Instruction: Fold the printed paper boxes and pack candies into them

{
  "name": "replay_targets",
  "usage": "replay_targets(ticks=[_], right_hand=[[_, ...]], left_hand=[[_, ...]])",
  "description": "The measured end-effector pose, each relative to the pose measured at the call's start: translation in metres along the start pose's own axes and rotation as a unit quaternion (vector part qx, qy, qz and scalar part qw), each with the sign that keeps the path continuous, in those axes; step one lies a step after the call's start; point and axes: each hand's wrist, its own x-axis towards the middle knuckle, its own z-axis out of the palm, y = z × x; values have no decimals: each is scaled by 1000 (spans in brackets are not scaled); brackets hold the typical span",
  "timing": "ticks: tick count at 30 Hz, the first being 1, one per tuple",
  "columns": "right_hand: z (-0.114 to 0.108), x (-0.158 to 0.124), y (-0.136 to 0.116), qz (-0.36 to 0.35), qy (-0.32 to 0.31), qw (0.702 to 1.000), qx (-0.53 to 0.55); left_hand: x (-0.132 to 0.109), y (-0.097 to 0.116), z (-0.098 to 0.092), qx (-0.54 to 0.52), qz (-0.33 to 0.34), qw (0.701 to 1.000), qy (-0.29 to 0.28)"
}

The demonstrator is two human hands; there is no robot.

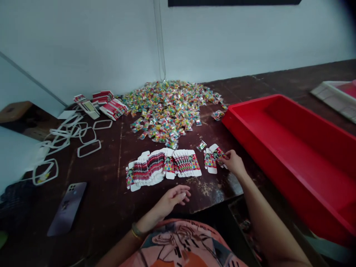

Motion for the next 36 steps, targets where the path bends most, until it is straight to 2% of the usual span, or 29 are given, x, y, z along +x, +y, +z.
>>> replay_targets(ticks=[2,3,4,6,7,8,10,12,15,19,22,23,24,26,28,31,32,34,36], right_hand=[[1,-28,-12,-36,16,995,91],[5,-48,-21,-64,-2,986,157],[11,-70,-33,-96,-26,966,238],[25,-115,-56,-161,-177,920,310],[31,-133,-65,-189,-200,910,310],[35,-145,-73,-221,-189,911,292],[37,-155,-84,-297,-118,919,229],[35,-149,-89,-387,-95,901,171],[32,-138,-97,-456,-209,852,151],[23,-137,-108,-426,-360,817,150],[12,-134,-114,-382,-477,773,172],[10,-132,-115,-361,-510,758,187],[10,-130,-116,-340,-536,746,200],[15,-131,-115,-298,-554,744,224],[26,-138,-109,-250,-525,774,250],[45,-159,-95,-155,-422,841,301],[49,-166,-90,-119,-397,852,321],[56,-177,-80,-41,-400,842,359],[62,-185,-72,39,-456,797,394]], left_hand=[[1,0,3,-17,18,1000,12],[2,0,5,-34,32,999,23],[4,0,8,-55,46,996,45],[6,0,11,-101,62,987,109],[7,0,12,-120,61,980,145],[7,0,11,-136,54,974,174],[4,0,9,-149,27,971,185],[-1,-1,7,-139,-9,979,147],[-10,-3,7,-122,-44,987,97],[-24,2,8,-107,-54,992,44],[-36,13,6,-62,-51,995,-64],[-38,15,5,-34,-41,995,-78],[-39,16,4,-7,-24,997,-67],[-39,10,4,29,25,999,23],[-37,-2,5,31,69,991,110],[-38,-21,4,37,117,971,204],[-41,-26,3,52,131,963,231],[-48,-33,0,103,147,952,247],[-56,-36,-3,164,144,952,215]])
